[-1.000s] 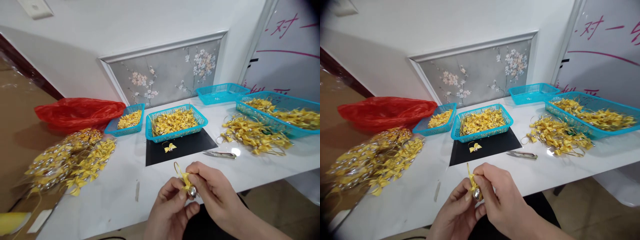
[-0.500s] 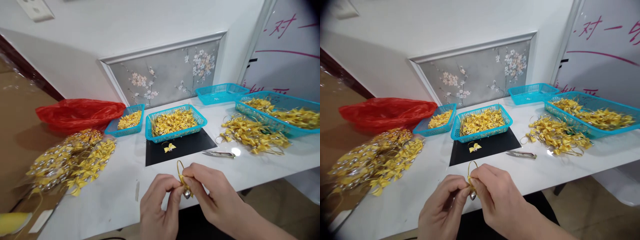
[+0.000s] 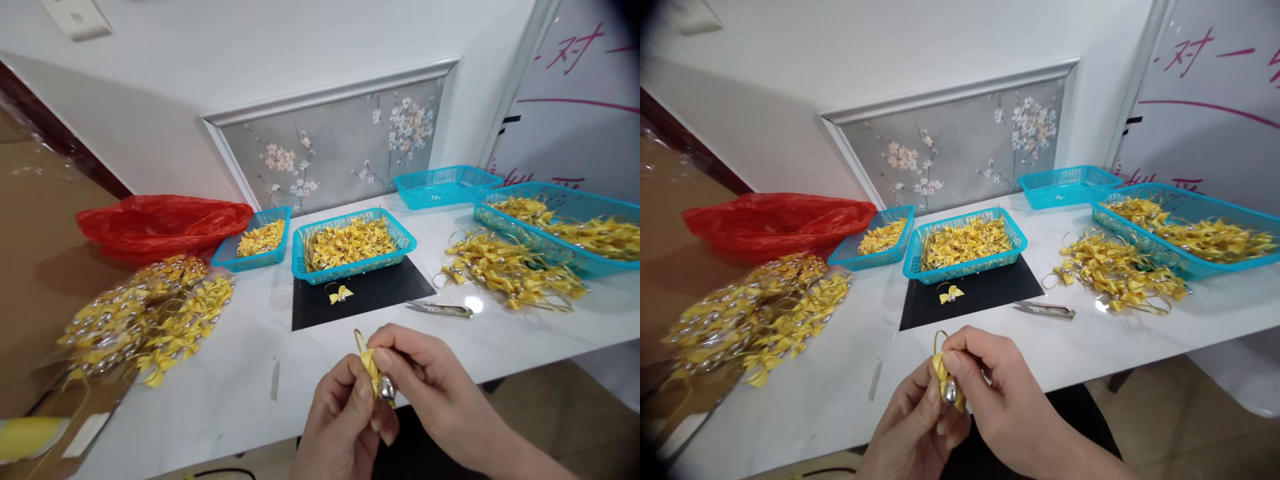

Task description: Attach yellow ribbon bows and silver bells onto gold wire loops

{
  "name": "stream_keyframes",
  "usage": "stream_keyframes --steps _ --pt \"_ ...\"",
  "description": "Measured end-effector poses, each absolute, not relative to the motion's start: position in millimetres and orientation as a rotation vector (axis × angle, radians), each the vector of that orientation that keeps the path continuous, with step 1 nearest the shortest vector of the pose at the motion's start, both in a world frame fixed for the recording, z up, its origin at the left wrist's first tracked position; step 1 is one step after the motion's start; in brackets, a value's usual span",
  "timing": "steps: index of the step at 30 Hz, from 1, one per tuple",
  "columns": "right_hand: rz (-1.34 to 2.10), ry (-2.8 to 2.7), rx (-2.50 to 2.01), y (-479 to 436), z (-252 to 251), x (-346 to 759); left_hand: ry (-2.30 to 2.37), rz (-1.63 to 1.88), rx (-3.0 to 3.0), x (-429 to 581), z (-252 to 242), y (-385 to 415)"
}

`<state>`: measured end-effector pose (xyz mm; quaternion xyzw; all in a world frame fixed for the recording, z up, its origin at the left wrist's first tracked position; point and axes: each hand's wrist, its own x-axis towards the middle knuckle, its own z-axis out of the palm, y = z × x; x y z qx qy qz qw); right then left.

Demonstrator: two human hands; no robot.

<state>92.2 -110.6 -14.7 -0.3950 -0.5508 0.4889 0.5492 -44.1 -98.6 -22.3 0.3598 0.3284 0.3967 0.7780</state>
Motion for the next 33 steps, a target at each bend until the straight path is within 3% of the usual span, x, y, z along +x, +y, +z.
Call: stream_keyframes --steps 6,13,18,26,33 --pt "0.932 -1.519 -1.076 -112 -12 98 0.884 1.330 1.899 -60 -23 -94" --pt "0.694 -1.662 -1.073 -113 -10 97 0.775 1.257 2.351 -70 -17 -89" --pt "0.622 -1.711 -1.054 -113 -11 95 0.884 1.267 2.078 -59 -14 -93" --pt "0.769 -1.668 -1.121 -109 -16 94 0.764 0.803 0.639 -43 -15 -92" --pt "1.199 -1.623 -1.124 -105 -11 106 0.904 0.909 0.764 -44 -12 -92"
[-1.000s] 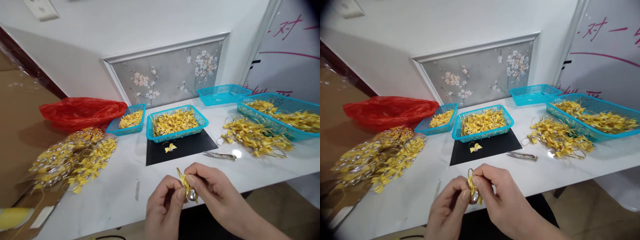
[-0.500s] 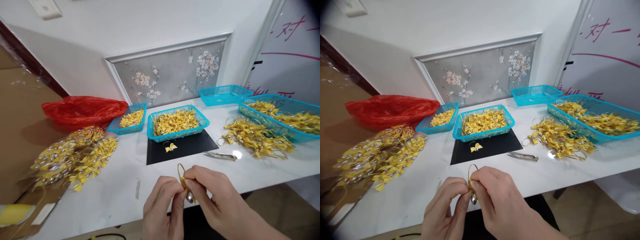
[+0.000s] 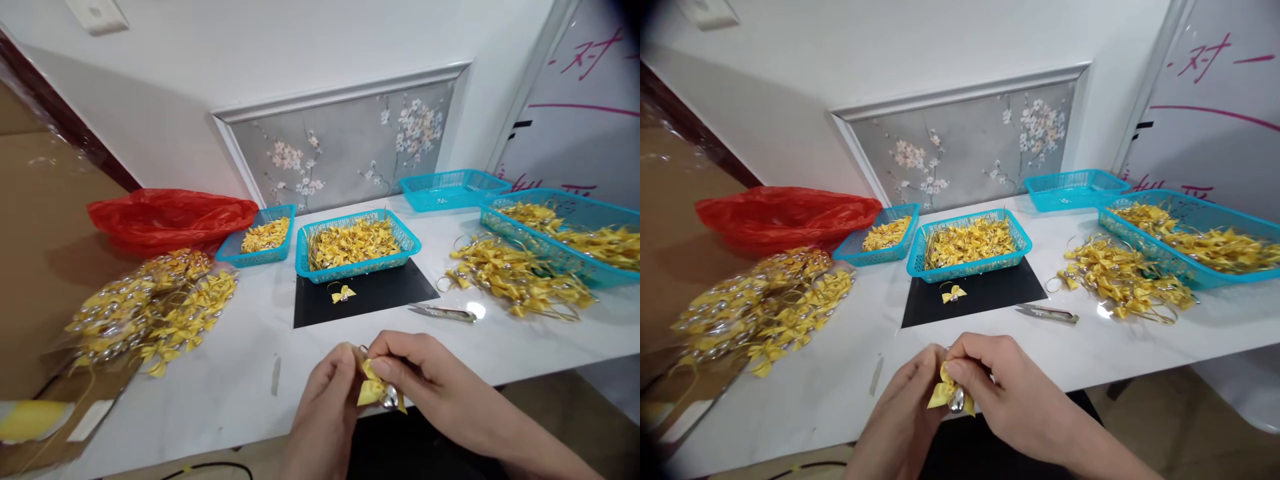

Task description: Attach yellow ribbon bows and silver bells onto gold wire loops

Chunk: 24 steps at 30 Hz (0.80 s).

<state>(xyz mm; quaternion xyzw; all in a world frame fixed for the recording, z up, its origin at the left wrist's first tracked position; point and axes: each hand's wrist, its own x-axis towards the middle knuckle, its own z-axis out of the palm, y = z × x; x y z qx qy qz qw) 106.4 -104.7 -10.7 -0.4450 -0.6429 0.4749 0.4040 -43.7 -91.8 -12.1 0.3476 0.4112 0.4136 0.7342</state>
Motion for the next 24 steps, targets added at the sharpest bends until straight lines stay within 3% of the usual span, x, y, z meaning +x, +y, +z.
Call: stream_keyframes --steps 4,11,17,24 --pt "1.165 -1.686 -1.208 -100 -7 112 0.893 1.014 1.089 -55 -3 -88" --pt "1.218 -1.725 -1.208 -90 -1 112 0.850 0.737 1.077 -58 -8 -78" --pt "1.104 -1.398 -1.185 -95 -8 116 0.972 0.963 1.057 -53 -11 -78" --pt "1.255 -1.388 -1.170 -109 -17 112 0.961 1.018 1.024 -54 -8 -83"
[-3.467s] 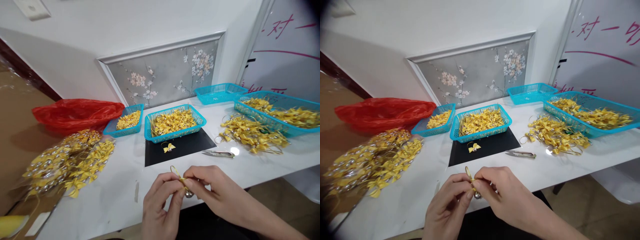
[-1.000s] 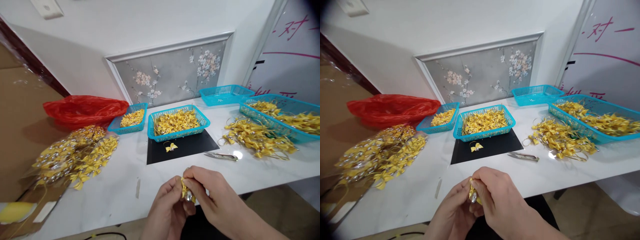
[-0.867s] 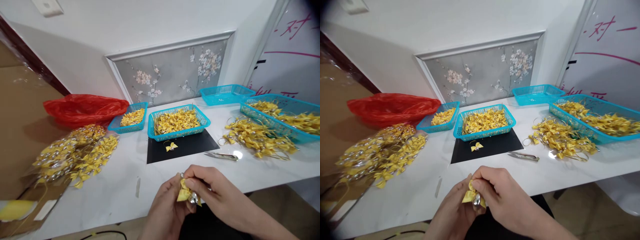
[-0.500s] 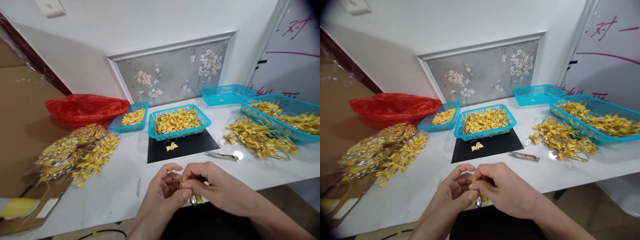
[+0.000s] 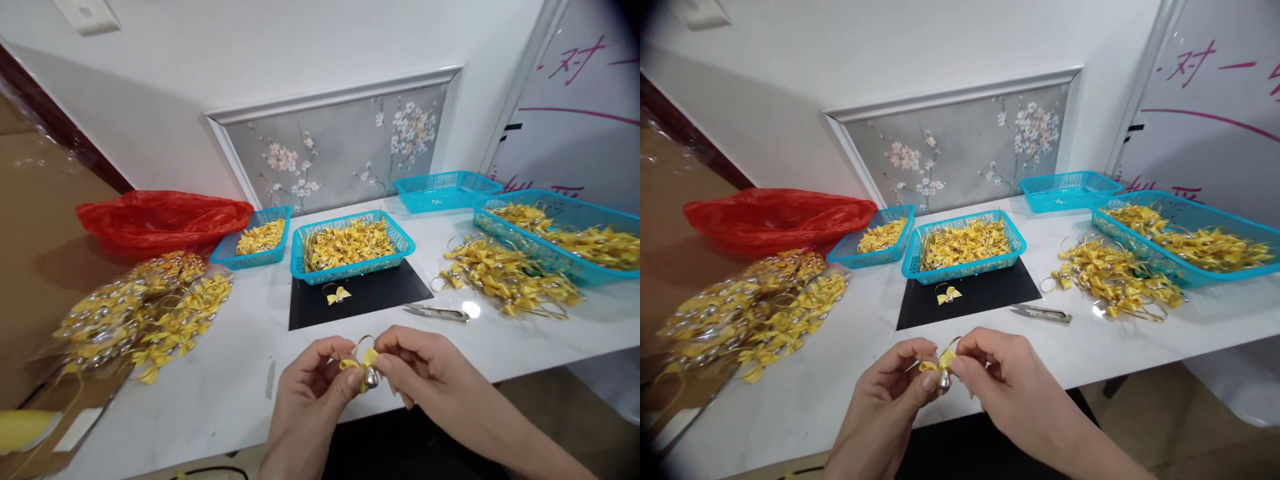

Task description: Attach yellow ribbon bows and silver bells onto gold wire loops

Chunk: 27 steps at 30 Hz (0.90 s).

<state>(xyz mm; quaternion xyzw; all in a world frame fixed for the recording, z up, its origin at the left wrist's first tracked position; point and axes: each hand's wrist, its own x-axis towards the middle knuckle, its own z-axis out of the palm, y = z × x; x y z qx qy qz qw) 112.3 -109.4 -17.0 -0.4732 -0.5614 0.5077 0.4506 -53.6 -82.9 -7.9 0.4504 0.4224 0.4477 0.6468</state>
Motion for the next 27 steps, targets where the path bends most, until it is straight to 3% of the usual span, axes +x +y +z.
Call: stream_keyframes --steps 8,17,27 --pt "1.178 -1.487 -1.174 -102 -13 111 1.067 0.915 1.230 -56 2 -80" --pt "1.183 -1.423 -1.190 -102 -15 108 0.881 0.720 1.236 -63 -2 -77" --pt "1.055 -1.349 -1.135 -102 -29 104 0.968 0.917 1.057 -51 -5 -79"
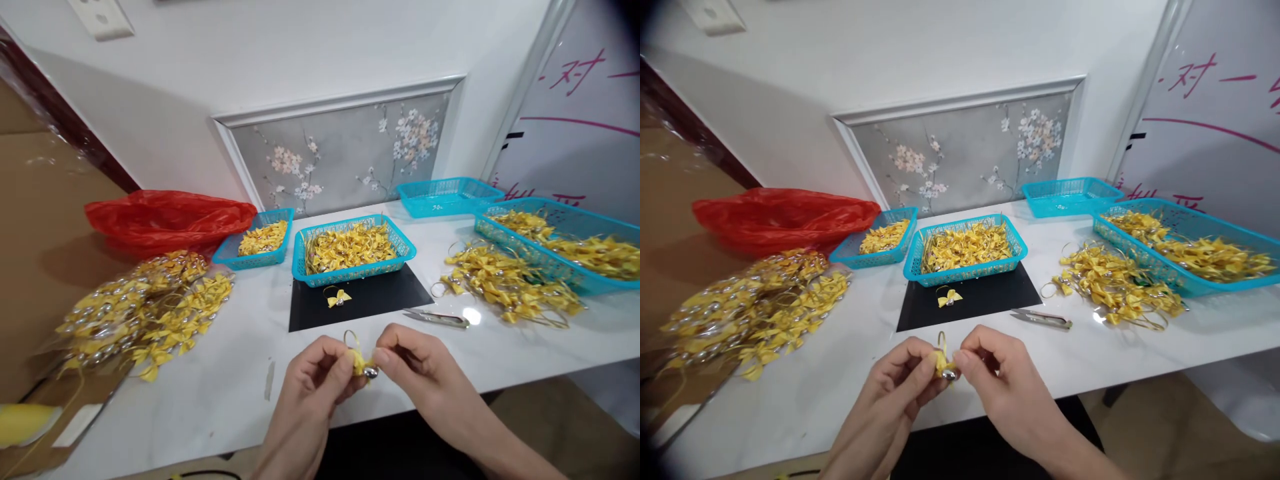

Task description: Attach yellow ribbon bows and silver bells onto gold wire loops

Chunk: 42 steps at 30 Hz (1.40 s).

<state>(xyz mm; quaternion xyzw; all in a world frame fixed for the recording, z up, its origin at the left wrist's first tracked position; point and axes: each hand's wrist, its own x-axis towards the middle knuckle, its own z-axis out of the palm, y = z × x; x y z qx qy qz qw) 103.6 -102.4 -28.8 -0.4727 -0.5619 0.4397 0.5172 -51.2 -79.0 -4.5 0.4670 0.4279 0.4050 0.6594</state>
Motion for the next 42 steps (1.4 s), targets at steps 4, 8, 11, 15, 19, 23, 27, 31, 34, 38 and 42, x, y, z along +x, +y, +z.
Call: stream_keyframes --steps 4,8,11,15,19,23,27,31,34,38,42 --pt "0.978 -1.248 -1.107 -109 -42 92 0.927 1.019 0.937 -47 -7 -82" --pt "1.025 -1.212 -1.119 -111 -45 92 0.978 1.036 0.976 -45 -9 -83" --pt "1.171 -1.170 -1.113 -110 -42 103 1.067 1.017 1.124 -48 -11 -82" --pt "1.349 -1.217 -1.063 -108 -35 110 1.107 0.975 1.308 -51 -11 -82" --pt "1.318 -1.216 -1.018 -108 -33 104 1.047 0.940 1.307 -49 -9 -83" --pt "1.164 -1.141 -0.940 -112 -41 96 0.945 0.922 1.080 -45 -9 -82" --pt "1.162 -1.098 -0.895 -118 -51 93 0.853 0.805 0.940 -44 -7 -77" --pt "1.376 -0.876 -0.949 -119 -57 90 0.921 0.768 0.969 -49 -2 -72" --pt "1.372 -0.820 -0.960 -119 -62 88 0.987 0.772 1.014 -55 -1 -72" --pt "1.275 -0.993 -1.031 -119 -65 88 0.980 0.742 1.159 -60 -3 -74" --pt "1.189 -1.080 -1.148 -119 -58 97 1.028 0.770 1.248 -62 -6 -75"
